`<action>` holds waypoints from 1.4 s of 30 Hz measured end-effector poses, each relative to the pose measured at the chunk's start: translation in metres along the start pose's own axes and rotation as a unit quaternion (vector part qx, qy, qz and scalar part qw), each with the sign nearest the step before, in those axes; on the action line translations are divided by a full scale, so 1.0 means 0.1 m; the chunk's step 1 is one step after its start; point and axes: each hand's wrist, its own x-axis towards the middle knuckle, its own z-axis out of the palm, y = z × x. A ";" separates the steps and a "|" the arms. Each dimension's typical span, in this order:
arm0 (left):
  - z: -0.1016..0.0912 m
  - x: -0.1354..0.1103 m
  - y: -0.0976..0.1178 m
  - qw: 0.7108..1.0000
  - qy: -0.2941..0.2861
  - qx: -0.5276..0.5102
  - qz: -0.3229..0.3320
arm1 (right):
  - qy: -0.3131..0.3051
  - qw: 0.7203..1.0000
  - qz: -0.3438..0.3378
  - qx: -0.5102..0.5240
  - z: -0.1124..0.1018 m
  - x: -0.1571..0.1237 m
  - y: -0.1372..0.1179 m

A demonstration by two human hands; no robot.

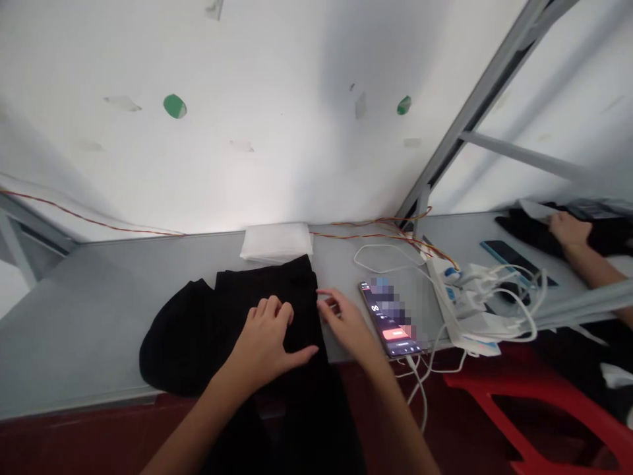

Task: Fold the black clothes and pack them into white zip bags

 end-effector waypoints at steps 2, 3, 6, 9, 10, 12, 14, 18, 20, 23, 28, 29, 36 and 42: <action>0.08 -0.03 0.07 0.999 -0.016 0.047 -0.003 | 0.001 0.999 0.000 0.038 0.11 -0.22 0.07; 0.08 -0.02 0.08 0.999 -0.017 0.049 -0.004 | 0.005 0.999 -0.007 0.052 0.16 -0.27 0.08; -0.05 0.02 0.07 0.997 -0.001 -0.065 -0.033 | 0.007 0.997 -0.035 0.062 0.24 -0.30 -0.01; -0.23 -0.07 -0.09 0.954 0.094 -0.246 -0.140 | 0.003 0.998 -0.065 0.007 0.30 -0.26 -0.11; -0.26 -0.14 -0.18 0.929 0.133 -0.292 -0.185 | 0.007 0.997 -0.075 -0.029 0.32 -0.26 -0.12; -0.28 -0.38 -0.41 0.879 0.196 -0.341 -0.268 | 0.018 0.989 -0.086 -0.116 0.39 -0.25 -0.10; -0.24 -0.67 -0.66 0.841 0.249 -0.331 -0.347 | 0.028 0.977 -0.087 -0.191 0.45 -0.26 -0.05; -0.16 -1.10 -0.88 0.817 0.377 -0.219 -0.377 | 0.035 0.969 -0.085 -0.231 0.52 -0.29 0.07; -0.15 -1.09 -0.82 0.873 0.370 -0.153 -0.279 | 0.041 0.969 -0.091 -0.228 0.52 -0.30 0.11; -0.18 -0.80 -0.68 0.953 0.251 -0.049 -0.163 | 0.042 0.970 -0.104 -0.216 0.51 -0.27 0.09; -0.31 -0.59 -0.85 0.935 0.232 -0.100 -0.251 | 0.079 0.971 -0.128 -0.187 0.48 -0.24 -0.02; -0.33 -0.67 -0.93 0.909 0.284 -0.108 -0.285 | 0.104 0.969 -0.133 -0.178 0.47 -0.26 -0.02; -0.34 -1.34 -1.24 0.884 0.394 0.002 -0.250 | 0.141 0.975 -0.128 -0.115 0.35 -0.53 0.17; -0.36 -0.89 -1.11 0.984 0.135 0.028 -0.114 | 0.069 0.962 -0.212 -0.160 0.16 -0.75 0.21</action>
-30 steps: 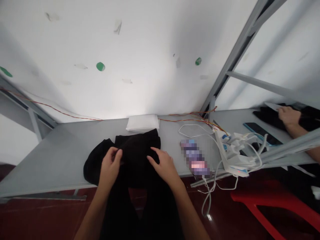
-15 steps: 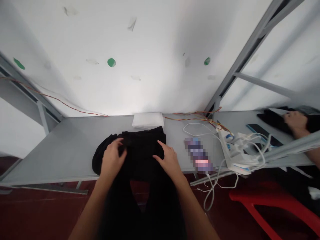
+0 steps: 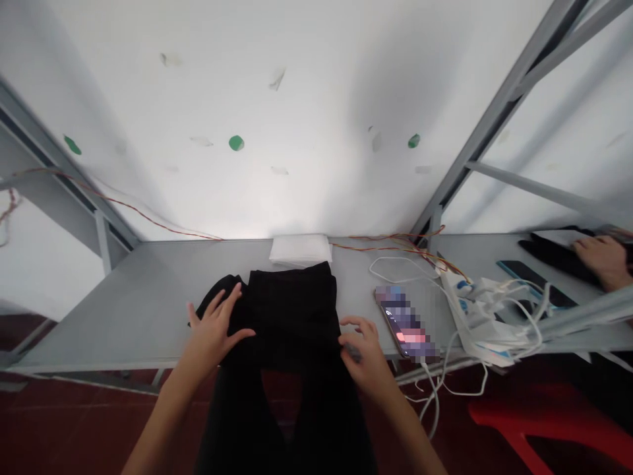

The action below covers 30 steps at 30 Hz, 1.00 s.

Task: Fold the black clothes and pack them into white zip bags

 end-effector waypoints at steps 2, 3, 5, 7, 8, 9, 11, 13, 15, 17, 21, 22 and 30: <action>-0.02 0.03 0.05 0.999 -0.029 0.012 0.020 | -0.023 1.000 -0.012 -0.016 -0.08 -0.09 0.05; -0.06 0.00 0.06 0.999 -0.037 0.013 0.036 | -0.031 0.999 -0.015 -0.021 -0.12 -0.14 0.09; -0.17 -0.14 0.06 0.995 -0.064 -0.005 0.081 | -0.033 0.999 -0.016 -0.025 -0.18 -0.20 0.16; -0.29 -0.30 0.05 0.985 -0.117 -0.053 0.118 | -0.016 0.999 -0.013 -0.030 -0.22 -0.17 0.20; -0.35 -0.35 0.06 0.980 -0.140 -0.078 0.121 | -0.004 0.999 -0.016 -0.037 -0.22 -0.11 0.19; -0.39 -0.37 0.07 0.978 -0.149 -0.097 0.113 | 0.002 0.999 -0.024 -0.047 -0.22 -0.02 0.17; -0.40 -0.30 0.09 0.983 -0.121 -0.104 0.086 | -0.010 0.996 -0.058 -0.073 -0.19 0.24 0.11; -0.33 -0.11 0.09 0.991 -0.076 -0.078 0.078 | -0.070 0.987 -0.106 -0.101 -0.12 0.55 0.04; -0.23 0.14 0.06 0.991 -0.080 -0.051 0.094 | -0.146 0.972 -0.136 -0.122 -0.04 0.80 -0.01; -0.14 0.39 -0.01 0.988 -0.111 -0.041 0.097 | -0.196 0.963 -0.133 -0.126 -0.01 0.97 0.00; -0.08 0.80 -0.07 0.995 -0.088 -0.022 0.048 | -0.164 0.983 -0.067 -0.045 -0.09 1.17 0.06; -0.08 0.89 -0.04 0.997 -0.069 -0.015 0.032 | -0.140 0.989 -0.040 -0.029 -0.12 1.22 0.06; 0.11 0.75 0.50 0.999 0.037 -0.007 0.011 | -0.002 0.985 -0.004 -0.174 0.33 1.29 -0.42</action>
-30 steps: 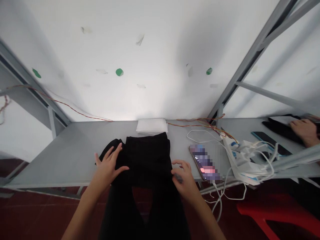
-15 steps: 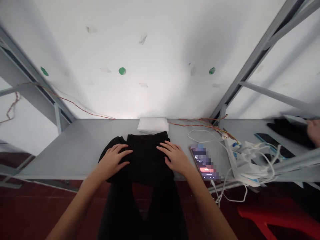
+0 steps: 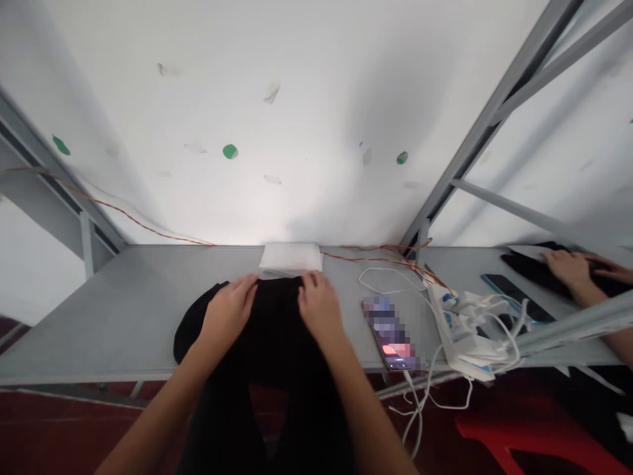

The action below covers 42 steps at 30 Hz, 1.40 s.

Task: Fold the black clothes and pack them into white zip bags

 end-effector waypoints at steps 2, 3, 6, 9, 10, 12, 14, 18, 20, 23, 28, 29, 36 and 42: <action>0.10 -0.24 -0.02 0.999 -0.034 0.017 0.007 | -0.060 0.997 -0.039 -0.006 0.24 -0.21 -0.22; 0.16 -0.35 -0.05 0.998 -0.052 0.032 0.006 | -0.087 0.995 -0.042 -0.019 0.35 -0.32 -0.30; 0.28 -0.57 -0.20 0.993 -0.096 0.070 -0.011 | -0.129 0.990 -0.016 -0.062 0.56 -0.54 -0.40; 0.32 -0.64 -0.29 0.989 -0.113 0.088 -0.030 | -0.142 0.986 0.013 -0.090 0.57 -0.58 -0.34; 0.33 -0.64 -0.29 0.988 -0.115 0.091 -0.037 | -0.149 0.984 0.020 -0.096 0.55 -0.57 -0.30; 0.33 -0.63 -0.29 0.987 -0.121 0.095 -0.051 | -0.166 0.980 0.038 -0.103 0.52 -0.55 -0.20; 0.34 -0.63 -0.29 0.986 -0.126 0.091 -0.061 | -0.178 0.976 0.058 -0.107 0.50 -0.53 -0.13; 0.36 -0.64 -0.31 0.987 -0.126 0.076 -0.069 | -0.181 0.974 0.071 -0.114 0.51 -0.54 -0.07; 0.37 -0.64 -0.32 0.987 -0.128 0.071 -0.073 | -0.180 0.975 0.072 -0.111 0.52 -0.54 -0.08; 0.38 -0.63 -0.33 0.985 -0.141 0.065 -0.080 | -0.186 0.975 0.077 -0.097 0.51 -0.53 -0.09; 0.35 -0.62 -0.33 0.983 -0.157 0.056 -0.082 | -0.195 0.974 0.079 -0.088 0.47 -0.51 -0.10; 0.34 -0.62 -0.33 0.982 -0.158 0.055 -0.083 | -0.196 0.974 0.079 -0.088 0.46 -0.51 -0.10; 0.35 -0.61 -0.32 0.983 -0.151 0.050 -0.091 | -0.192 0.974 0.077 -0.091 0.46 -0.51 -0.11; 0.37 -0.62 -0.32 0.986 -0.139 0.049 -0.083 | -0.197 0.973 0.081 -0.092 0.45 -0.51 -0.11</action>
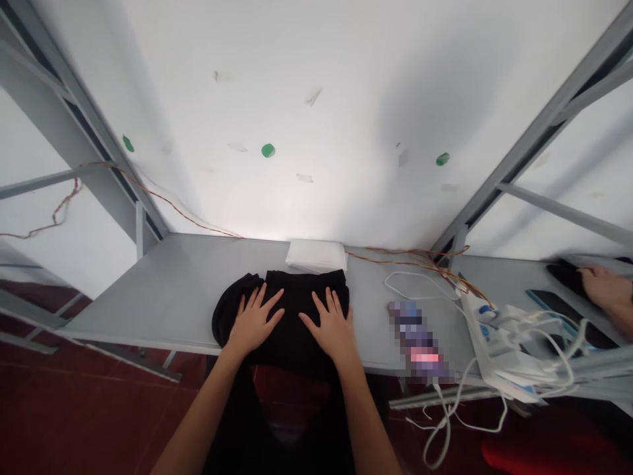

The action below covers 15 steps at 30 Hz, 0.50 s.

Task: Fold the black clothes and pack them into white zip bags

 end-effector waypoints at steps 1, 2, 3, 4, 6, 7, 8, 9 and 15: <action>0.00 0.00 0.00 1.000 0.001 -0.001 0.001 | 0.000 1.000 -0.001 -0.001 0.00 0.00 0.00; 0.00 0.00 0.00 1.000 0.001 -0.002 0.001 | 0.001 1.000 -0.001 -0.002 0.00 0.00 0.01; 0.00 0.00 0.00 1.000 0.000 -0.003 0.001 | 0.001 1.000 -0.002 -0.003 0.01 0.00 0.01; 0.00 0.00 0.00 1.000 -0.002 -0.005 0.001 | 0.001 1.000 -0.002 -0.004 0.01 0.00 0.01; 0.00 -0.01 0.00 1.000 -0.005 -0.010 0.000 | 0.003 1.000 0.000 -0.004 0.03 -0.01 0.02; 0.00 -0.01 0.00 1.000 -0.006 -0.013 -0.001 | 0.004 1.000 0.000 -0.003 0.03 -0.01 0.02; 0.00 -0.01 -0.01 1.000 -0.008 -0.014 -0.001 | 0.006 1.000 0.000 -0.002 0.04 -0.01 0.02; 0.00 -0.01 -0.01 1.000 -0.010 -0.015 -0.002 | 0.007 1.000 -0.001 0.000 0.05 -0.01 0.02; -0.04 -0.03 0.01 1.000 -0.020 0.007 -0.009 | 0.001 1.000 0.004 0.019 0.03 0.00 -0.01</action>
